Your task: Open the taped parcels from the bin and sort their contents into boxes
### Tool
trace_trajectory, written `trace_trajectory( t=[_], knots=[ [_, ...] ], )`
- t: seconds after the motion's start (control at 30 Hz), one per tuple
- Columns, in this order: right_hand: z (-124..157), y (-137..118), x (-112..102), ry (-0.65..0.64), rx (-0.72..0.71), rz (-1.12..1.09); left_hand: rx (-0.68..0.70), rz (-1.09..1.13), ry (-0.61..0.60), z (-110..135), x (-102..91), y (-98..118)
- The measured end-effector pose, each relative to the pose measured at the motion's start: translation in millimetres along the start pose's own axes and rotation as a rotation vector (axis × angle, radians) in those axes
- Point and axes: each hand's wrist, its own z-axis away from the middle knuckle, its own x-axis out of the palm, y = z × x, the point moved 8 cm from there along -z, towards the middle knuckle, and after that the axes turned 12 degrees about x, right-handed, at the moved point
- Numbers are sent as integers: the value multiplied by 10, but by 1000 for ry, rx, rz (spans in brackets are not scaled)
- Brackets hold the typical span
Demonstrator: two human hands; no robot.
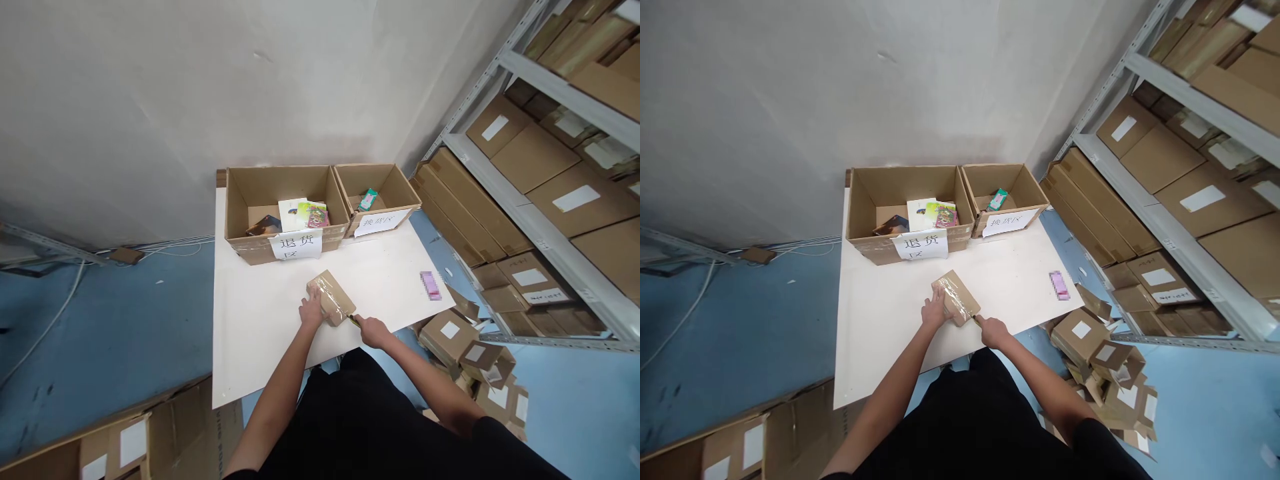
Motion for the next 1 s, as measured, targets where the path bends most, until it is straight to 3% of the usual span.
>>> trace_trajectory(
  t=[0.13,0.23,0.33,0.43,0.63,0.8,0.9,1.0],
  knots=[
    [-31,477,-56,116,62,-129,-24,1,-16,-44,28,3],
    [-237,704,-118,227,29,-332,-30,-25,-21,-74,35,42],
    [-579,725,-85,255,26,-563,-53,-60,0,-93,29,149],
    [-933,648,15,230,129,-726,-95,-80,36,-98,61,334],
    [-1400,727,50,158,294,-857,-246,-47,90,41,358,716],
    [-1615,843,-157,153,144,-844,-291,-59,57,291,529,882],
    [-1621,980,-145,128,74,-970,-288,-70,65,340,423,898],
    [-1553,1178,-15,56,8,-1157,-215,-106,131,220,269,972]
  ],
)
